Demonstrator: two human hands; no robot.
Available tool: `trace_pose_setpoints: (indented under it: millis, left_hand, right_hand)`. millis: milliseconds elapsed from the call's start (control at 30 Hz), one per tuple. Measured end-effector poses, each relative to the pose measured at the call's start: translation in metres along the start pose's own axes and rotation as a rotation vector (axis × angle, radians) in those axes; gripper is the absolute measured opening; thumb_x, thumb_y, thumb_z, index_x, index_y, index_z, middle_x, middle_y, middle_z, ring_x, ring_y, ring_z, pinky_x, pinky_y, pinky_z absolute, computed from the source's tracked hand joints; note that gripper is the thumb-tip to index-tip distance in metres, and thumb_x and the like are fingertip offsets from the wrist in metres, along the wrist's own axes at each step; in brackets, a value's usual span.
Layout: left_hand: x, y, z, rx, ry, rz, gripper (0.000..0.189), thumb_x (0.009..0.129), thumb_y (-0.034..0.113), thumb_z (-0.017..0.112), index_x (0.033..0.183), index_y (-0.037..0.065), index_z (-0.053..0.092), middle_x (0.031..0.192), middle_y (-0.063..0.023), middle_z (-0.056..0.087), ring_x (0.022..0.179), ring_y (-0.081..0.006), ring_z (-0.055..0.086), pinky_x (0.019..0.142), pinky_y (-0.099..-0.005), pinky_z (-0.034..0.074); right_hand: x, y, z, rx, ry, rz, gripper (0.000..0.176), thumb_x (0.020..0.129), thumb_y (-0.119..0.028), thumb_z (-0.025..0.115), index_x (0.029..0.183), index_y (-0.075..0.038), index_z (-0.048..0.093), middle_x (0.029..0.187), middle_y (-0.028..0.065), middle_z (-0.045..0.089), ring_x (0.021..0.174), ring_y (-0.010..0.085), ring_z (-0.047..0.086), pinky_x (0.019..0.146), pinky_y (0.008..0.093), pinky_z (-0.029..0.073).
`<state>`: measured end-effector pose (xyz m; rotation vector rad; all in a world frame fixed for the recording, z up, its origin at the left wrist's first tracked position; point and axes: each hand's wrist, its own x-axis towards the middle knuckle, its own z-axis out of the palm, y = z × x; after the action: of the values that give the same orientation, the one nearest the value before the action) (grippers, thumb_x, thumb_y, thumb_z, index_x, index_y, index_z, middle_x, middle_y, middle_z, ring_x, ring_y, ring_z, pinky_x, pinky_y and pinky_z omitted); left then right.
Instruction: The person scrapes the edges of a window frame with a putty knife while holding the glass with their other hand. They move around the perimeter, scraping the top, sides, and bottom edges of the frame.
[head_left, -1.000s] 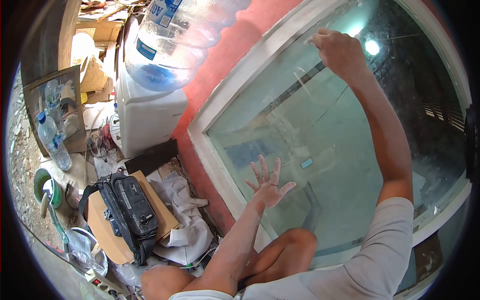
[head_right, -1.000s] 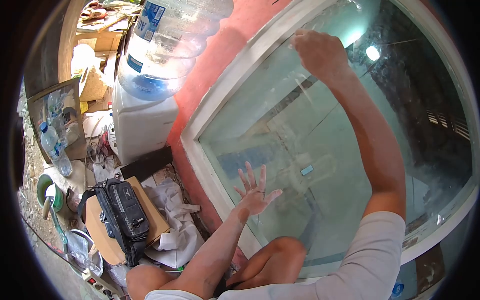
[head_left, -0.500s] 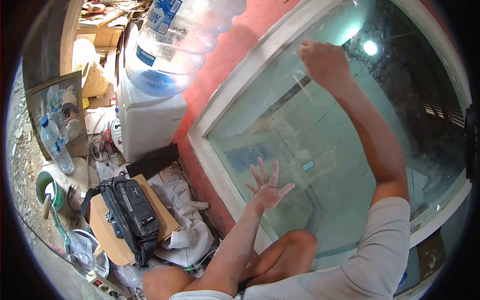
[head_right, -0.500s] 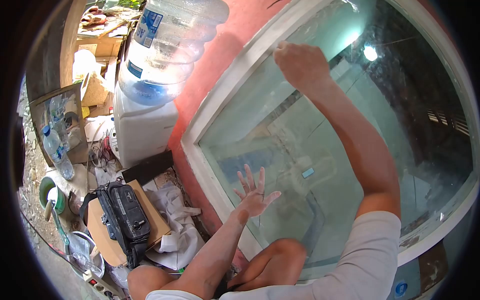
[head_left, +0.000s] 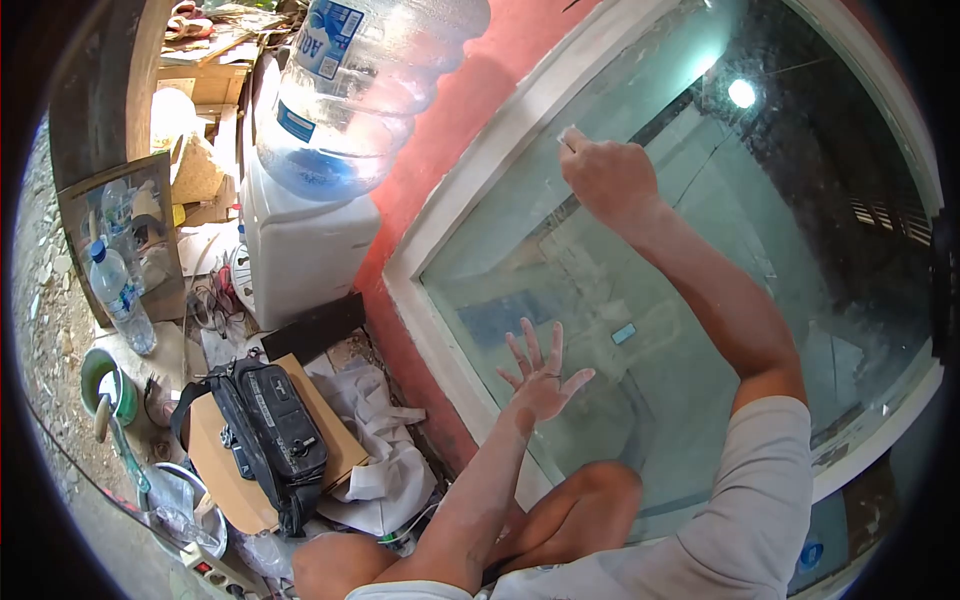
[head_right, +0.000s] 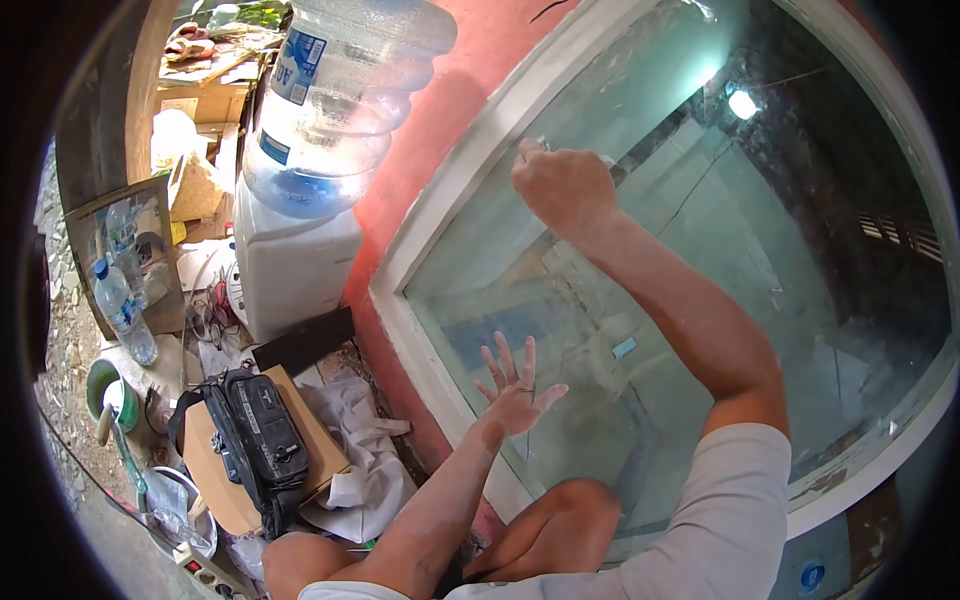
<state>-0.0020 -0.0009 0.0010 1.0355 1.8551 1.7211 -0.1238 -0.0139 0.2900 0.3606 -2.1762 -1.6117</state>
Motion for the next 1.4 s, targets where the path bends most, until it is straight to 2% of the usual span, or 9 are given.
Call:
trace_pose_setpoints:
  millis: [267, 500, 633, 700, 867, 1000, 1100, 1200, 1400]
  left_hand:
    - [0.001, 0.001, 0.001, 0.0, -0.016, -0.026, 0.114, 0.089, 0.077, 0.056, 0.163, 0.028, -0.015, 0.162, -0.0182, -0.039, 0.145, -0.0498, -0.038, 0.105, -0.0848, -0.001]
    - [0.0, -0.002, 0.003, -0.029, 0.025, -0.004, 0.11, 0.087, 0.083, 0.05, 0.164, 0.032, -0.009, 0.165, -0.015, -0.035, 0.147, -0.0498, -0.034, 0.107, -0.0844, -0.002]
    - [0.001, -0.003, 0.005, 0.001, 0.001, -0.025, 0.112, 0.088, 0.081, 0.052, 0.164, 0.03, -0.012, 0.163, -0.0164, -0.037, 0.146, -0.0492, -0.036, 0.106, -0.0842, -0.002]
    - [0.001, -0.003, 0.005, -0.015, 0.031, -0.02, 0.11, 0.087, 0.083, 0.05, 0.165, 0.032, -0.008, 0.165, -0.0151, -0.035, 0.147, -0.0487, -0.034, 0.107, -0.0836, -0.003]
    - [0.0, -0.001, 0.003, -0.026, 0.031, -0.022, 0.11, 0.087, 0.082, 0.051, 0.165, 0.031, -0.008, 0.165, -0.0151, -0.035, 0.147, -0.0481, -0.035, 0.107, -0.083, -0.005]
    - [-0.001, 0.001, 0.0, -0.03, 0.021, -0.017, 0.11, 0.087, 0.082, 0.051, 0.165, 0.032, -0.008, 0.165, -0.015, -0.035, 0.147, -0.0482, -0.035, 0.107, -0.083, -0.005]
    - [-0.003, -0.001, 0.001, -0.041, 0.036, 0.0, 0.11, 0.087, 0.082, 0.051, 0.165, 0.032, -0.009, 0.165, -0.015, -0.035, 0.147, -0.0484, -0.035, 0.107, -0.0829, -0.005]
    - [0.0, -0.001, 0.003, -0.015, 0.04, -0.016, 0.11, 0.087, 0.082, 0.051, 0.164, 0.033, -0.009, 0.164, -0.0153, -0.035, 0.147, -0.0487, -0.035, 0.108, -0.0828, -0.005]
    - [-0.003, -0.002, 0.005, -0.029, 0.025, -0.006, 0.11, 0.087, 0.082, 0.051, 0.164, 0.033, -0.009, 0.164, -0.0155, -0.035, 0.147, -0.0485, -0.035, 0.107, -0.0829, -0.006]
  right_hand:
    - [0.001, 0.024, 0.004, 0.147, 0.069, 0.02, 0.01, 0.086, -0.008, 0.065, 0.095, -0.007, 0.07, 0.104, 0.0033, 0.069, 0.069, 0.0266, 0.072, 0.059, 0.0357, 0.059]
    - [-0.003, 0.119, -0.047, 1.11, 0.759, 0.494, 0.019, 0.09, -0.003, 0.078, 0.106, -0.004, 0.07, 0.083, -0.0008, 0.068, 0.076, 0.0026, 0.06, 0.068, 0.0198, 0.051]
    - [-0.021, 0.136, -0.039, 0.543, 0.739, 0.314, 0.025, 0.09, -0.004, 0.078, 0.111, -0.005, 0.063, 0.092, 0.0039, 0.073, 0.073, 0.0093, 0.067, 0.067, 0.0225, 0.056]
    - [-0.026, 0.129, -0.033, 0.665, 0.767, 0.064, 0.02, 0.094, -0.002, 0.072, 0.109, -0.003, 0.058, 0.1, 0.009, 0.073, 0.078, 0.0136, 0.071, 0.068, 0.0264, 0.058]
    - [-0.048, 0.123, -0.01, 0.763, 0.522, 0.067, 0.025, 0.099, -0.004, 0.065, 0.117, -0.006, 0.047, 0.114, 0.0112, 0.073, 0.079, 0.0129, 0.07, 0.068, 0.0257, 0.057]
    - [-0.049, 0.121, 0.003, 0.732, 0.599, 0.094, 0.024, 0.1, -0.007, 0.065, 0.116, -0.006, 0.047, 0.113, 0.0111, 0.073, 0.077, 0.0123, 0.069, 0.066, 0.0268, 0.056]
    - [-0.037, 0.123, -0.001, 0.77, 0.453, 0.319, 0.027, 0.101, -0.014, 0.068, 0.117, -0.006, 0.047, 0.107, 0.0064, 0.074, 0.075, 0.011, 0.067, 0.062, 0.0261, 0.054]
    - [-0.036, 0.119, 0.009, 0.576, 0.625, 0.162, 0.028, 0.1, -0.013, 0.068, 0.117, -0.006, 0.047, 0.104, 0.0041, 0.075, 0.071, 0.0108, 0.067, 0.06, 0.0265, 0.053]
    - [-0.038, 0.112, 0.018, 0.548, 0.593, 0.258, 0.027, 0.1, -0.014, 0.069, 0.115, -0.007, 0.048, 0.102, 0.0014, 0.076, 0.06, 0.0096, 0.063, 0.054, 0.0251, 0.05]
